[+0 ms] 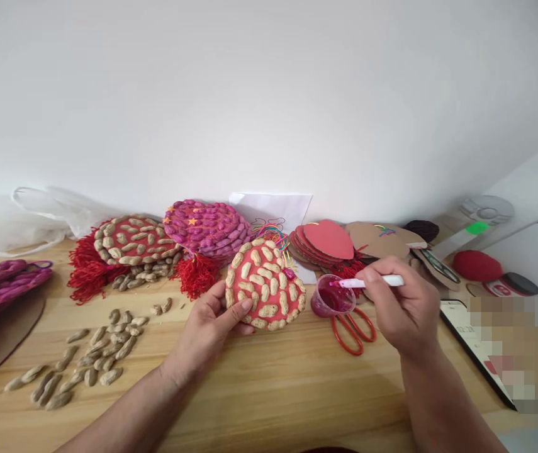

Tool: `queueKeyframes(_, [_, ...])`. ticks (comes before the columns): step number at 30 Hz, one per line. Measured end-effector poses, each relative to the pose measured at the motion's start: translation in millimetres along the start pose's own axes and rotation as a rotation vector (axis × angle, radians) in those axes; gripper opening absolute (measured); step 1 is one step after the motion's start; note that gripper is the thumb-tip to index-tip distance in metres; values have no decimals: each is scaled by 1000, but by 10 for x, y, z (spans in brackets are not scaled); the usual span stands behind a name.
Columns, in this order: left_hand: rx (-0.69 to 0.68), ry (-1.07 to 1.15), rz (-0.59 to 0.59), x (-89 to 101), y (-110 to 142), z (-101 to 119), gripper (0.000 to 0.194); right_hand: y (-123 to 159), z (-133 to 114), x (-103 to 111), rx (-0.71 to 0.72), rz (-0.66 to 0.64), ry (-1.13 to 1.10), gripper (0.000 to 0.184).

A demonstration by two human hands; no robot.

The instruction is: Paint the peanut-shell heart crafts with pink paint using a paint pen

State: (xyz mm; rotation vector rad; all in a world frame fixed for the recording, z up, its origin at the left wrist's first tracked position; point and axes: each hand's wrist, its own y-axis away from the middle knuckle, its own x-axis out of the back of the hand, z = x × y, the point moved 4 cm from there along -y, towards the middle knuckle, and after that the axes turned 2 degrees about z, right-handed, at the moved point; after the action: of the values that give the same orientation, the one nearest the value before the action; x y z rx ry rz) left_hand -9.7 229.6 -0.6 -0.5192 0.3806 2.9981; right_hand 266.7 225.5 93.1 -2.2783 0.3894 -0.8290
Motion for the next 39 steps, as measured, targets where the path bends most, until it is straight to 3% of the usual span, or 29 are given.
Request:
queueKeyframes(6, [30,-17,-2,21,-13,-30,53,-15,61,-125,-59,-345,75,14])
queueKeyframes(14, [45,-29,-6,14,-8,-37,53,14,105,-209,-8,-506,170,13])
queueKeyframes(18, [39,-40,-17,7,-12,-32,53,-8,97,-174,18,-462,189,16])
queueKeyframes(25, [35,-52,-24,-3,7,-35,46,-31,17,25,-26,-95,29,18])
queueKeyframes(31, [31,-52,-20,-18,27,-14,47,57,-81,-64,3,-171,-184,13])
queueKeyframes(39, [5,-70,-34,-26,34,17,44,46,-92,-103,12,-171,-163,13])
